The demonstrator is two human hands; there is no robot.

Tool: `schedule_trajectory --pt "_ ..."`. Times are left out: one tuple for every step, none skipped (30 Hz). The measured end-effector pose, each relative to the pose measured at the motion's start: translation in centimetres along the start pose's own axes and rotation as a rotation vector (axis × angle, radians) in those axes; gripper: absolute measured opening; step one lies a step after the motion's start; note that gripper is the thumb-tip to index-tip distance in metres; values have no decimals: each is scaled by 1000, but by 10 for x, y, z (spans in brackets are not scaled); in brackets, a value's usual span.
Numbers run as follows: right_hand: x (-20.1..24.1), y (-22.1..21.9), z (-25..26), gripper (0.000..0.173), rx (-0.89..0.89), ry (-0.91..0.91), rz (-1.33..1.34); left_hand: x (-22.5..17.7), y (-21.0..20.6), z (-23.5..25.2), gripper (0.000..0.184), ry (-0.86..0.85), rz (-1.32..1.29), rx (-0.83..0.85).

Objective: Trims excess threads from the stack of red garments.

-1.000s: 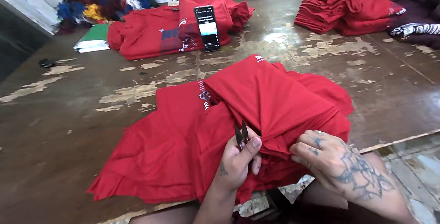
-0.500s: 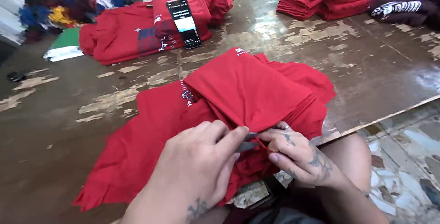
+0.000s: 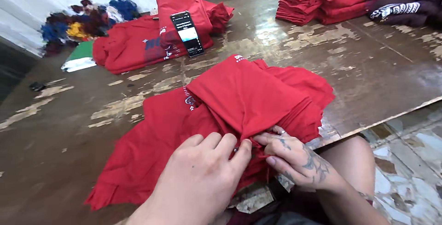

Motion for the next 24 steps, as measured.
schedule_trajectory --pt "0 0 1 37 0 -4 2 -2 -2 0 30 1 -2 -4" --pt "0 -1 1 38 0 -5 4 -4 -5 0 31 0 -6 -6" --pt "0 -2 1 38 -2 -6 4 -4 -8 -1 32 -4 -9 -3" --pt "0 -3 0 38 -3 -8 3 -4 -11 -2 32 -7 -16 3" --pt "0 -3 -1 38 -7 -8 -1 -4 -13 -4 33 -4 -25 8" --pt "1 -3 -2 38 -9 -10 -12 -1 -13 -7 33 10 -43 0" --pt "4 -3 -4 40 -4 -20 -29 2 -13 -10 33 38 -77 -27" --pt "10 -2 -7 46 2 -37 -40 8 -12 -14 33 87 -137 -74" --pt "19 -3 -12 54 31 -44 -56 17 -11 -20 32 162 -216 -134" --pt "30 -3 -19 61 54 -20 -59 27 -12 -28 34 253 -312 -209" --pt "40 -3 -27 64 64 35 -39 38 -15 -36 38 351 -436 -288" --pt "48 1 -34 63 61 92 -7 47 -23 -43 43 443 -575 -366" --pt "51 8 -34 59 36 112 1 51 -33 -46 46 520 -704 -424" --pt "51 18 -26 49 -6 89 -69 51 -45 -44 44 576 -810 -441" --pt "43 24 -12 36 -34 43 -166 46 -55 -38 38 603 -891 -430" --pt "30 25 5 25 -48 -12 -249 40 -63 -30 31 601 -950 -417" --pt "13 20 19 23 -61 -59 -317 34 -67 -23 25 562 -1006 -435" --pt "-4 12 30 24 -72 -85 -329 28 -65 -19 22 486 -1086 -494" --pt "-19 5 36 23 -82 -98 -275 26 -62 -19 21 403 -1190 -569" --pt "-29 3 39 22 -101 -114 -182 29 -60 -21 18 353 -1291 -636" --pt "-35 5 40 21 -116 -133 -80 35 -58 -25 15 350 -1370 -708" --pt "-39 9 40 20 -119 -151 15 42 -58 -29 13 386 -1406 -775" --pt "-42 13 39 20 -119 -166 80 48 -60 -32 15 452 -1393 -814" --pt "-43 14 37 20 -119 -177 118 51 -61 -34 21 520 -1331 -792"
Point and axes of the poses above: each hand's wrist, its own z-axis towards the middle knuckle, its own y-axis out of the back of the hand, x = y × z, the point moved 8 cm from there along z, towards the middle knuckle, and after that the axes turned 2 degrees about -z, right-handed, at the moved point
